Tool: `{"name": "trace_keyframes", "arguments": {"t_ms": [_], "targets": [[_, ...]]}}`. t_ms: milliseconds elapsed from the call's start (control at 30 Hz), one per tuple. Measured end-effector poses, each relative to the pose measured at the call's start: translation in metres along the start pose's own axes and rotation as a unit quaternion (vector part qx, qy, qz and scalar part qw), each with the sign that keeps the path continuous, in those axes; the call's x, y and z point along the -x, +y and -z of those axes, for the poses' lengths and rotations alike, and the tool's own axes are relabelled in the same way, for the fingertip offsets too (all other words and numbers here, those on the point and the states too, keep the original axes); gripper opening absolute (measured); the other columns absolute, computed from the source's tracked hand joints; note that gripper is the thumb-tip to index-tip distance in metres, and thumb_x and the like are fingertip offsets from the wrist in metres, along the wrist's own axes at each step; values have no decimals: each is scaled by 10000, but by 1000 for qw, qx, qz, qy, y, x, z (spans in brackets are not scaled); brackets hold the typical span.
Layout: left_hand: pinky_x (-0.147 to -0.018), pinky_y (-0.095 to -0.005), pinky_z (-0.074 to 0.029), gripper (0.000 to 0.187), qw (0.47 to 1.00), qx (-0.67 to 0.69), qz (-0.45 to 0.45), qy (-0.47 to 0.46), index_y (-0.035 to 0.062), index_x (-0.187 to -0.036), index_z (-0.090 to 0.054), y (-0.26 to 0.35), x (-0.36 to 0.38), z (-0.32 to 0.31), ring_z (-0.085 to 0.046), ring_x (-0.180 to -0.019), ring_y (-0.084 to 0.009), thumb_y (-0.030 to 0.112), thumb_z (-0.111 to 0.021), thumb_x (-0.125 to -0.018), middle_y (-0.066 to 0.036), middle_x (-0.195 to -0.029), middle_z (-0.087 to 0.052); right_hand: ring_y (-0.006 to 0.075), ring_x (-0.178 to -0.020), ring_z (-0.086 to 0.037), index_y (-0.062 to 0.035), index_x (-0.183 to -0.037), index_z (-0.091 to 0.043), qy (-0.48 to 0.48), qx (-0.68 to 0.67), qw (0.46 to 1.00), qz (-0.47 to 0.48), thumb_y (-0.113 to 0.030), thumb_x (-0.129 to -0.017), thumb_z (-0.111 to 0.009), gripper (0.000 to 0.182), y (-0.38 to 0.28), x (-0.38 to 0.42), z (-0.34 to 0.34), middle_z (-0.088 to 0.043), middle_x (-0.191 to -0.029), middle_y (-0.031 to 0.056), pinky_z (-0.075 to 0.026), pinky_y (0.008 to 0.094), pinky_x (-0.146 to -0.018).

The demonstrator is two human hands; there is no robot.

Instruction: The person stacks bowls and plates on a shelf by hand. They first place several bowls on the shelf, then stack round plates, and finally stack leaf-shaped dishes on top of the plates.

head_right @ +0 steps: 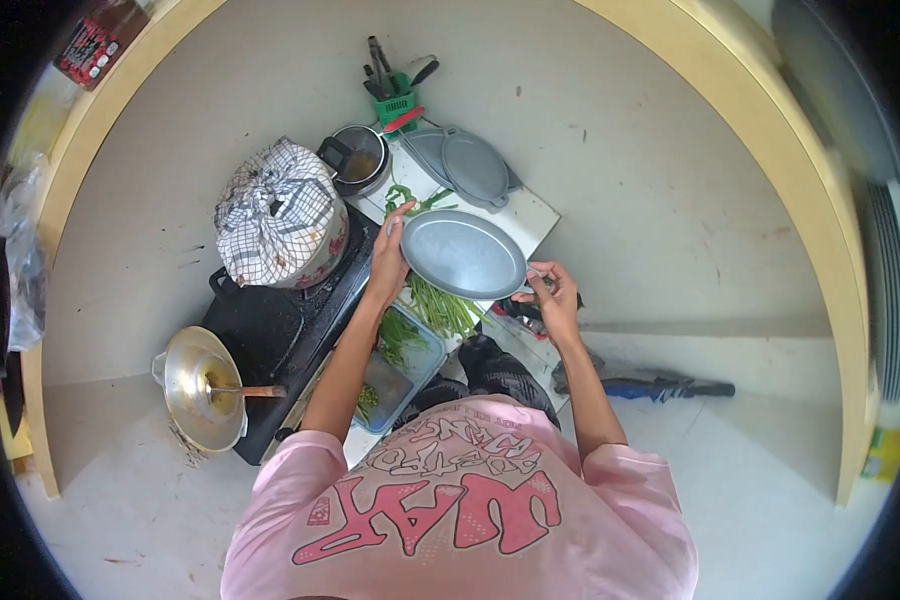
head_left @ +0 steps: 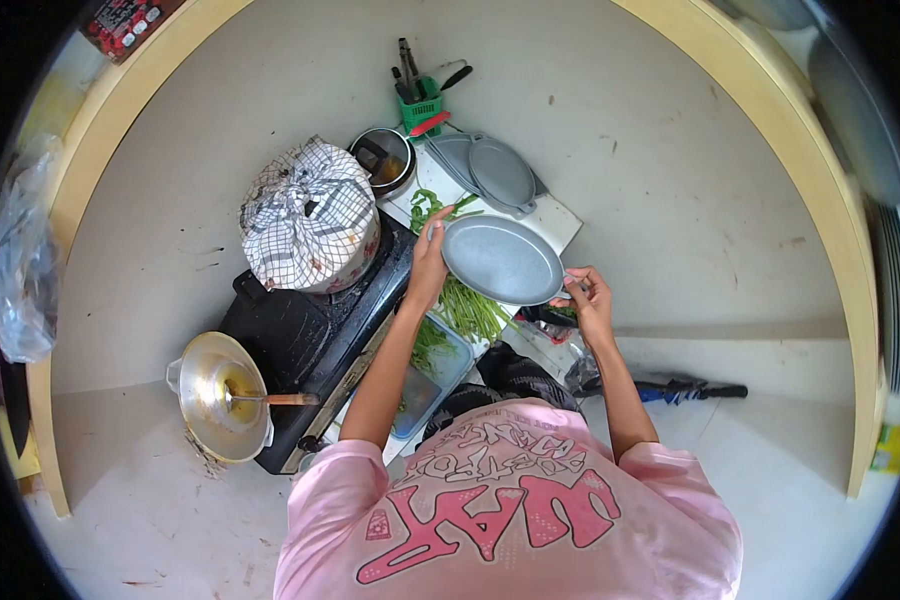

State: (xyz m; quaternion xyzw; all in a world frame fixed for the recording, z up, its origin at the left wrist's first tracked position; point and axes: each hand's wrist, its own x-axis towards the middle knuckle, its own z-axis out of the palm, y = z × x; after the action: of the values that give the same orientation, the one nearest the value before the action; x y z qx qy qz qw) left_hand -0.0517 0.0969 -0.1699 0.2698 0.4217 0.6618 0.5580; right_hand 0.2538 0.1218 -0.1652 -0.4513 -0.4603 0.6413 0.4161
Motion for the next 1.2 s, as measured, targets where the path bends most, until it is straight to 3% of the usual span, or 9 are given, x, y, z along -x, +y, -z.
{"name": "trace_keyframes", "arguments": {"t_ms": [200,367,500,600,733,833,867,1000,1200], "targets": [[-1092,-387,-467,438,999,29,-8,-36,76,-1507,-439,25,72,-39,-556,-1307,-222,318,-390,-1147,-143,-1448,-546,112,-801,-602,31,-1299,-607,105,-83,990,51,-113,-1004,-685,337,-28,94,-15,-632,-1046,46,-496,259,-736],[-1195,-435,-361,627,979,34,-15,-200,99,-1631,-191,71,124,-90,-385,-1489,-276,315,-471,-1114,-204,-1635,-355,76,-794,-540,39,-1311,-625,206,-86,967,123,-123,-1007,-674,348,-103,176,-13,-619,-1021,12,-456,234,-718],[-1215,-441,-342,827,950,5,-35,-309,73,-1662,-122,110,158,-128,-324,-1531,-285,356,-602,-1051,-227,-1682,-276,65,-744,-565,41,-1312,-637,264,-98,942,183,-116,-1014,-665,338,-141,226,5,-656,-1014,30,-450,215,-649],[-1148,-409,-438,932,925,-90,-170,-327,19,-1633,-233,121,164,-145,-432,-1468,-280,394,-745,-950,-238,-1638,-364,58,-744,-564,57,-1316,-631,282,-111,929,213,-110,-1016,-658,345,-168,256,10,-667,-1024,32,-458,211,-650],[-1042,-375,-528,993,921,-110,-193,-321,5,-1535,-455,148,170,-175,-620,-1293,-286,349,-916,-726,-245,-1471,-574,54,-734,-564,64,-1321,-626,289,-97,915,265,-104,-1019,-649,347,-216,290,22,-681,-1007,26,-464,207,-647],[-1009,-382,-547,899,863,-159,-324,-353,46,-1489,-526,156,151,-199,-635,-1265,-302,317,-924,-729,-228,-1388,-635,52,-719,-560,68,-1353,-608,275,-77,905,315,-113,-1025,-644,377,-260,310,36,-674,-981,17,-458,202,-646],[-1011,-400,-541,718,831,-182,-399,-341,62,-1346,-608,162,144,-211,-650,-1229,-310,317,-917,-750,-208,-1326,-663,51,-717,-558,70,-1361,-603,266,-68,902,334,-114,-1026,-642,384,-274,315,41,-672,-978,16,-457,201,-646],[-1079,-408,-475,535,835,-62,-466,-285,73,-1177,-570,181,142,-289,-598,-1257,-253,396,-849,-854,-197,-1365,-595,51,-721,-545,72,-1377,-593,261,4,874,411,-132,-1035,-633,401,-338,331,63,-665,-982,16,-446,198,-645],[-993,-376,-536,427,799,-53,-521,-295,37,-1215,-642,223,143,-388,-613,-1178,-216,192,-847,-874,-106,-1252,-612,49,-776,-518,69,-1339,-627,220,13,834,505,-165,-1026,-648,391,-438,316,117,-642,-992,8,-437,198,-716]]}}
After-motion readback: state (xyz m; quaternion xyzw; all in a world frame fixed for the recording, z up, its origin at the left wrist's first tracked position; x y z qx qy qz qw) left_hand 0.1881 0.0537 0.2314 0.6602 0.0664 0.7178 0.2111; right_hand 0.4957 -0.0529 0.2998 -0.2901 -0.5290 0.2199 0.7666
